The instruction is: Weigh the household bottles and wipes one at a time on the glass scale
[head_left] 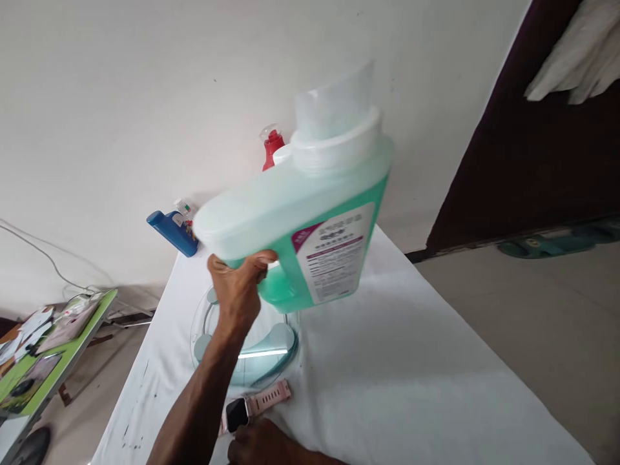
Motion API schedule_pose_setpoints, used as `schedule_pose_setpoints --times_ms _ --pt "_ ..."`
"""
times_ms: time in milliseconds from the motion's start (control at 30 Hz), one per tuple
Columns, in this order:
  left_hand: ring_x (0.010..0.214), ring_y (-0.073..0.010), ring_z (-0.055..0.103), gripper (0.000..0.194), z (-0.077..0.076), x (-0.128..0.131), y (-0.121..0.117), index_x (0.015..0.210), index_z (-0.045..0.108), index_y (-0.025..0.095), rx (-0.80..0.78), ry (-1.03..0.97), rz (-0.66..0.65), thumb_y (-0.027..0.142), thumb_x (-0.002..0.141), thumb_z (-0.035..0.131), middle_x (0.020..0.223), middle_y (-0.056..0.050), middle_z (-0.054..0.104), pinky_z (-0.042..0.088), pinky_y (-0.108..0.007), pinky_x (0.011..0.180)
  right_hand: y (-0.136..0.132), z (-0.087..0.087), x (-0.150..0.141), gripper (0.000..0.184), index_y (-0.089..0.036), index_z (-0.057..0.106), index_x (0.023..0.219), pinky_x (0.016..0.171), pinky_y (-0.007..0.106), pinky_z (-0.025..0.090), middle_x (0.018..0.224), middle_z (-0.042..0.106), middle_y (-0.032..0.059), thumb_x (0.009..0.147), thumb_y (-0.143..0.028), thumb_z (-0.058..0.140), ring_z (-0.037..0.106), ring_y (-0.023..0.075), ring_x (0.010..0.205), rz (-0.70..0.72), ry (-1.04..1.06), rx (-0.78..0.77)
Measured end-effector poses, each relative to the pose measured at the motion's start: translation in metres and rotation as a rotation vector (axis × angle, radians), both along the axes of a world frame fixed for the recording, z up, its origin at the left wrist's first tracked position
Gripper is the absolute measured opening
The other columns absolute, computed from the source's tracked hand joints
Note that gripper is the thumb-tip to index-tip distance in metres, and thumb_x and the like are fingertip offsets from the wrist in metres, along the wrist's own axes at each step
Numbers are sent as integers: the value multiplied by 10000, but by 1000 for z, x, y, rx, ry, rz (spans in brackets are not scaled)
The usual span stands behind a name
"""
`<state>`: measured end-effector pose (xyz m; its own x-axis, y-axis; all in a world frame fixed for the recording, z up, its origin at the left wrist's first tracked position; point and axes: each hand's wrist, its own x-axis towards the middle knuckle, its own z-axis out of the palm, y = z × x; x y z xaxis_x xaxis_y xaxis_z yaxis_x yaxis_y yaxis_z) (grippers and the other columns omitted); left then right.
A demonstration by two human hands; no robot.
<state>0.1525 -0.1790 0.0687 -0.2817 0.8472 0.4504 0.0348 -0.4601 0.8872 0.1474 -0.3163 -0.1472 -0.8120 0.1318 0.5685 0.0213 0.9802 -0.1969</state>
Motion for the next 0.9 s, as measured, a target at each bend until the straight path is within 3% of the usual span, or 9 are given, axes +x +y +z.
schedule_pose_setpoints --times_ms 67,167,400,700,900 --pt "429 -66 303 481 9 -22 -11 486 427 211 38 13 83 363 680 840 449 65 346 267 -240 424 0 -5 -5 249 -182 640 775 488 224 416 707 654 -4 951 -329 735 561 132 605 20 -32 32" --pt "417 -61 312 461 10 -58 -29 494 429 206 62 15 226 324 677 836 448 73 346 279 -232 421 -3 -6 -7 372 -197 584 672 419 252 245 578 580 4 960 -416 674 471 152 525 -6 -24 68" --pt "426 -38 277 584 -14 -118 -48 508 360 203 47 -38 388 412 632 892 474 94 299 253 -211 413 -10 0 3 327 -203 589 683 442 278 194 595 570 -4 921 -396 701 487 165 547 -111 65 46" --pt "436 -37 277 590 -31 -132 -38 509 375 201 -15 -147 473 383 576 932 476 96 318 248 -216 427 -11 -1 6 382 -201 537 626 442 315 136 573 505 -6 965 -346 636 409 151 528 -154 114 64" --pt "468 -70 341 532 -38 -132 -43 548 449 198 -8 -45 436 448 696 895 497 74 372 319 -240 478 -12 7 12 339 -191 576 669 463 287 193 604 535 -3 975 -322 638 445 151 564 -127 50 18"
